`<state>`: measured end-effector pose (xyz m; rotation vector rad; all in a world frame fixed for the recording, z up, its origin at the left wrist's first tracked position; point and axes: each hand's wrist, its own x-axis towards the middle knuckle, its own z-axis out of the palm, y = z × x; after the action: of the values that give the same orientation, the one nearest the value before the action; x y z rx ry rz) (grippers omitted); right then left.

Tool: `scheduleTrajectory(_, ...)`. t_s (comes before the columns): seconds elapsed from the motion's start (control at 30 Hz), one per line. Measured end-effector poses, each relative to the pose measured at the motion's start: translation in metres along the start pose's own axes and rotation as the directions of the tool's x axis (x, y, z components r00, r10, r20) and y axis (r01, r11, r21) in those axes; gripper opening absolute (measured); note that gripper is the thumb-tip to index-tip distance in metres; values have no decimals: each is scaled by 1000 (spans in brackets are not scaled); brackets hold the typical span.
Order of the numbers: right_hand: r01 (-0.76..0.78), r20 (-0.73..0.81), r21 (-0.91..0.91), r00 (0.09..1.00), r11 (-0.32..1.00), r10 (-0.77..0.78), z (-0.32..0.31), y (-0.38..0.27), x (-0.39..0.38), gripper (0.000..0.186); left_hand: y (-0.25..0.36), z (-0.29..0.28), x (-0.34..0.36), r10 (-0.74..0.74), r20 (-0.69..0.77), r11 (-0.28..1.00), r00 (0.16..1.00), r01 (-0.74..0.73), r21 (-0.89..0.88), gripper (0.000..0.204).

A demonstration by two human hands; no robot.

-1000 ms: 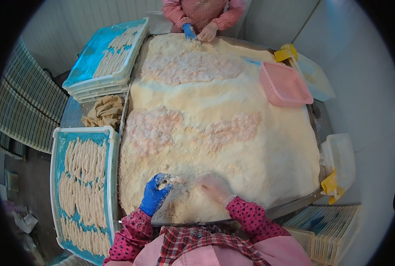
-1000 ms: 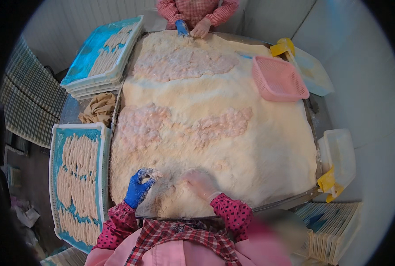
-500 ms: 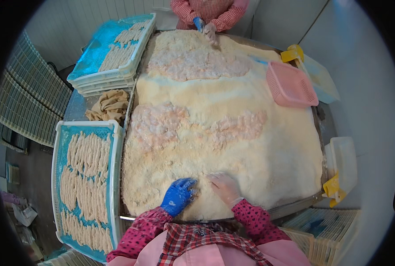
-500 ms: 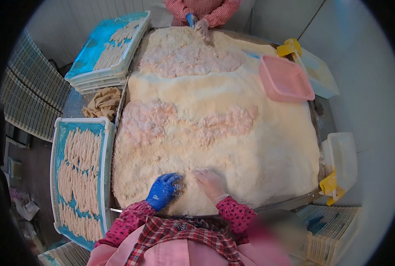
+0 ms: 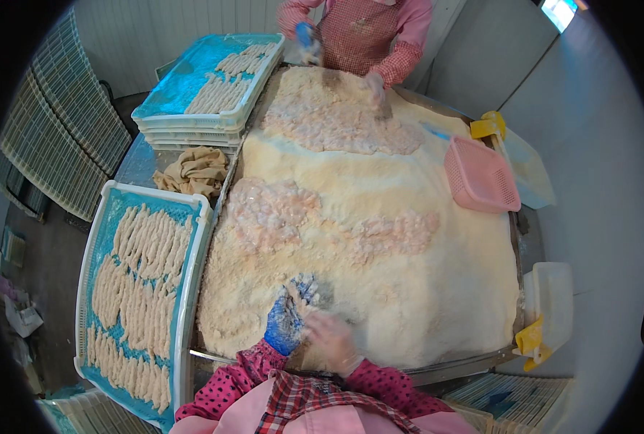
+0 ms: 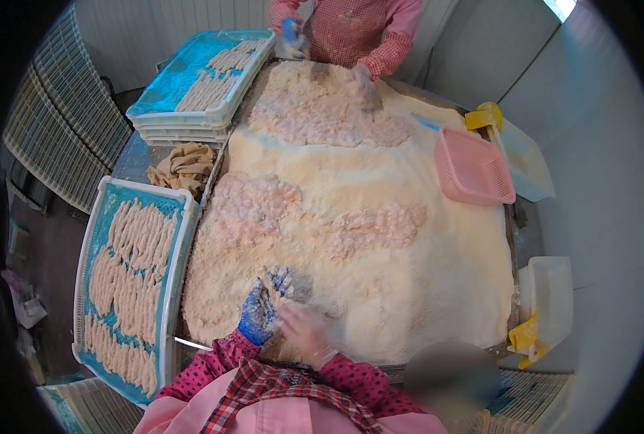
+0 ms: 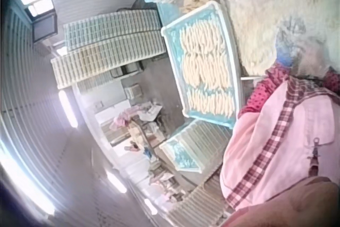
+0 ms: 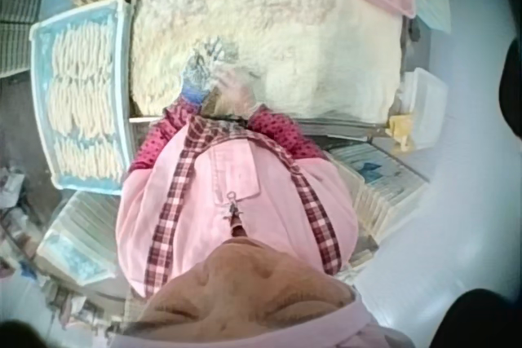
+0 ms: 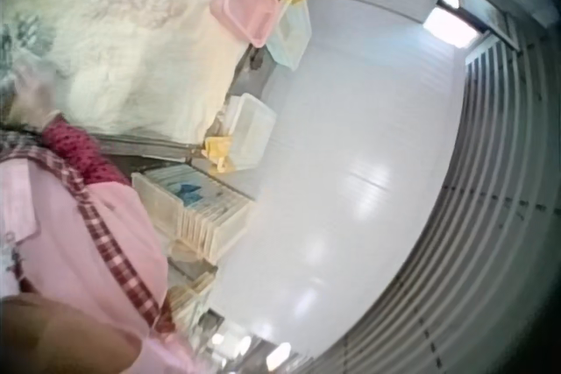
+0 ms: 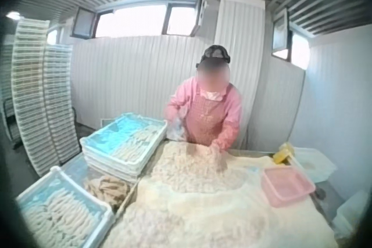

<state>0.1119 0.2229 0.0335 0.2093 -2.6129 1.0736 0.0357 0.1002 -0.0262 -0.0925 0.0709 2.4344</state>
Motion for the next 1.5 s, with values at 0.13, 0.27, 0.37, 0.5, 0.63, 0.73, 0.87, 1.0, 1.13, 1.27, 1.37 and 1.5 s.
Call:
scheduleTrajectory(0.13, -41, 38, -46, 998, 998, 42, -7, -1, 2, 39, -4, 4, -3, -26, 46, 999, 999, 27, -28, 51)
scheduleTrajectory(0.27, 36, 12, -199, 999, 979, -34, 2, -5, 26, 55, -111, 42, 31, 765, 356, 543, 537, -835, 92, 57)
scheduleTrajectory(0.37, 267, 52, -124, 964, 956, -263, 18, -13, 29, 53, -42, -54, -16, 274, 141, 739, 951, -302, 602, 54)
scheduleTrajectory(0.5, 22, -93, -122, 995, 992, -33, 14, 7, 30, 48, -89, 85, 19, 573, 36, 775, 819, -556, 300, 48)
scheduleTrajectory(0.63, 140, -119, 129, 985, 982, -125, 32, -5, 17, 48, -42, 17, -27, 200, 21, 675, 980, -153, 722, 53)
scheduleTrajectory(0.73, -123, -162, 4, 979, 992, 122, 21, 4, 31, 51, -35, 19, -28, 27, -451, 913, 892, 162, 374, 45)
scheduleTrajectory(0.87, -126, 45, 583, 991, 803, 123, 55, -31, 50, 51, 3, -50, -34, 341, -219, 889, 914, -238, 391, 43)
scheduleTrajectory(1.0, -56, 453, -79, 887, 995, 86, 66, 15, 51, 42, 66, -9, -43, 394, -391, 901, 832, -266, 343, 33)
scheduleTrajectory(1.13, 180, 307, 3, 936, 984, -172, 61, 57, 18, 27, 78, -4, -58, 525, -477, 763, 705, -142, 630, 29)
scheduleTrajectory(1.27, -352, -5, 375, 925, 858, 381, 11, 82, 42, 26, 56, -11, -49, 426, -496, 778, 757, -26, 628, 31)
scheduleTrajectory(1.37, -197, 305, 122, 940, 973, 152, -29, 100, 30, 25, 44, 3, -34, 307, -373, 812, 876, -37, 582, 36)
scheduleTrajectory(1.5, -557, 81, 317, 822, 767, 564, -27, 123, -10, 26, 49, -5, -30, 172, -340, 985, 924, -163, 57, 44)
